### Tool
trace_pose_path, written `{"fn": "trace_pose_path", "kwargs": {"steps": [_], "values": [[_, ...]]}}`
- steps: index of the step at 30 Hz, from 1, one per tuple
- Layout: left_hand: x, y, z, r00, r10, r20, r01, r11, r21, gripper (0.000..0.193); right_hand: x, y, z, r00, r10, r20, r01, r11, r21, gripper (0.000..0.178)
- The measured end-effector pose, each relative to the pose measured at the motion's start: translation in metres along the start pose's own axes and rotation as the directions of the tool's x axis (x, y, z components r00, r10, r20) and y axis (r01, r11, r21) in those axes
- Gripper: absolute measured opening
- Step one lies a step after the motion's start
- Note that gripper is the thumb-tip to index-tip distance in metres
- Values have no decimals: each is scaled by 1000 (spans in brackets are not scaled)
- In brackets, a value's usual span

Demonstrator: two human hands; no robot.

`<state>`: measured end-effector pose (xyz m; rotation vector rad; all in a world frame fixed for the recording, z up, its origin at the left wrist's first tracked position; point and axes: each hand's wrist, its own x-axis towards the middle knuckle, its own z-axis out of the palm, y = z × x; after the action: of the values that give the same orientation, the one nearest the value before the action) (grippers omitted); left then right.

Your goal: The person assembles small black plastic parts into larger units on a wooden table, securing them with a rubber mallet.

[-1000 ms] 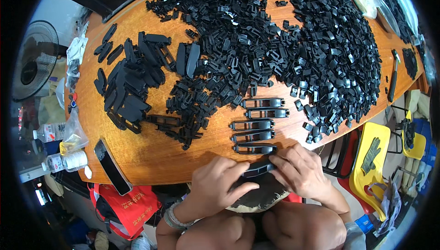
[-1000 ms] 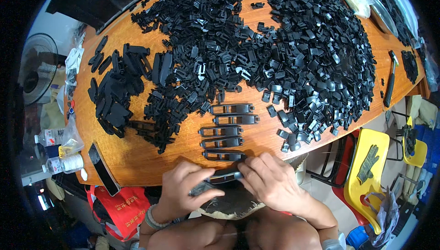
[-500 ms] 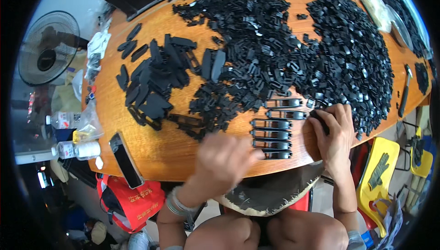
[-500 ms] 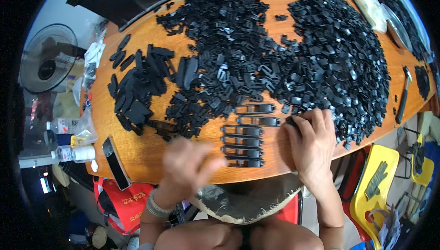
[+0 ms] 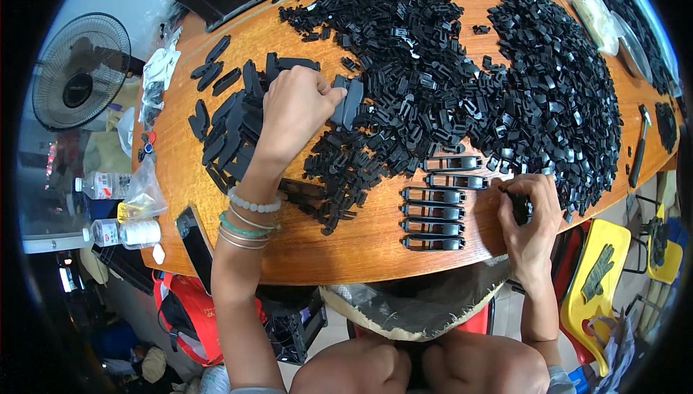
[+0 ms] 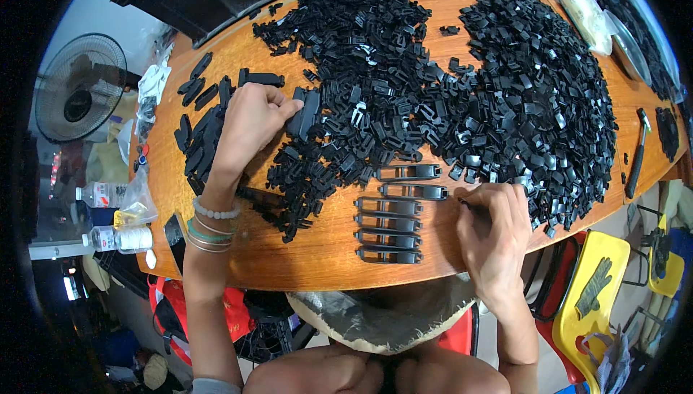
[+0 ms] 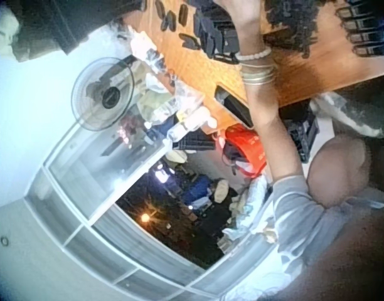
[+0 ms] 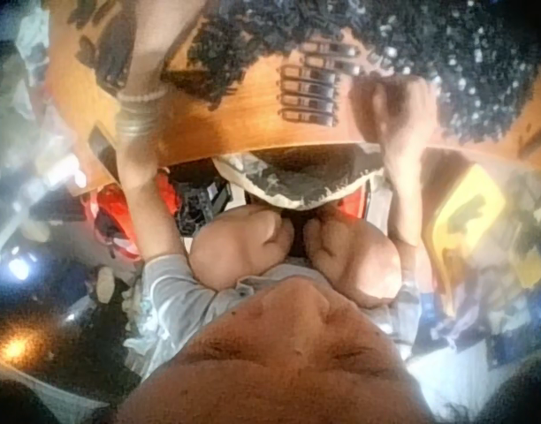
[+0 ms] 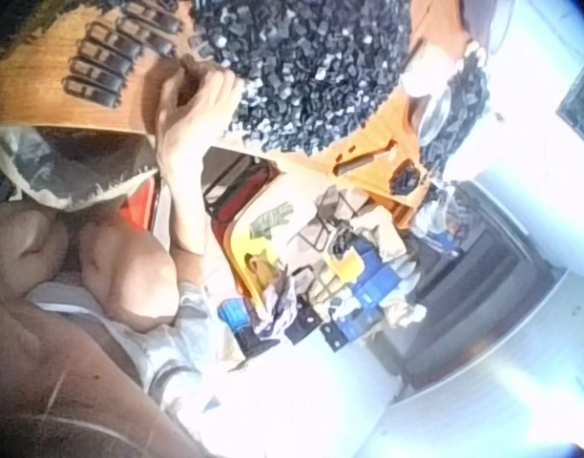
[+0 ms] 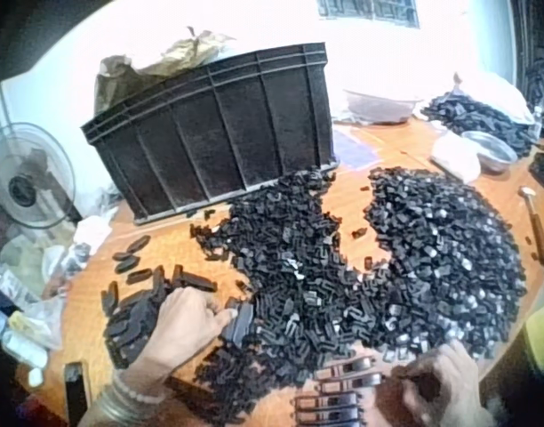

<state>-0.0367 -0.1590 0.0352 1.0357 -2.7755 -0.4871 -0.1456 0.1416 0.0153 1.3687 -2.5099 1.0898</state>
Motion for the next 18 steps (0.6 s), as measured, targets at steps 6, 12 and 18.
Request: {"fn": "trace_pose_path", "kwargs": {"steps": [6,12,18], "values": [[-1,-7,-7,914,-221,339,391,699,-599,20,-4,-1,-1,999,8,-49,-4,997,80,23],[-34,7,-15,947,264,-182,-306,914,-265,9,-8,-6,-1,994,102,-44,-93,981,172,20],[-64,26,-12,930,147,-337,-313,797,-517,9,-11,-6,0,985,154,-74,-128,952,279,16]]}}
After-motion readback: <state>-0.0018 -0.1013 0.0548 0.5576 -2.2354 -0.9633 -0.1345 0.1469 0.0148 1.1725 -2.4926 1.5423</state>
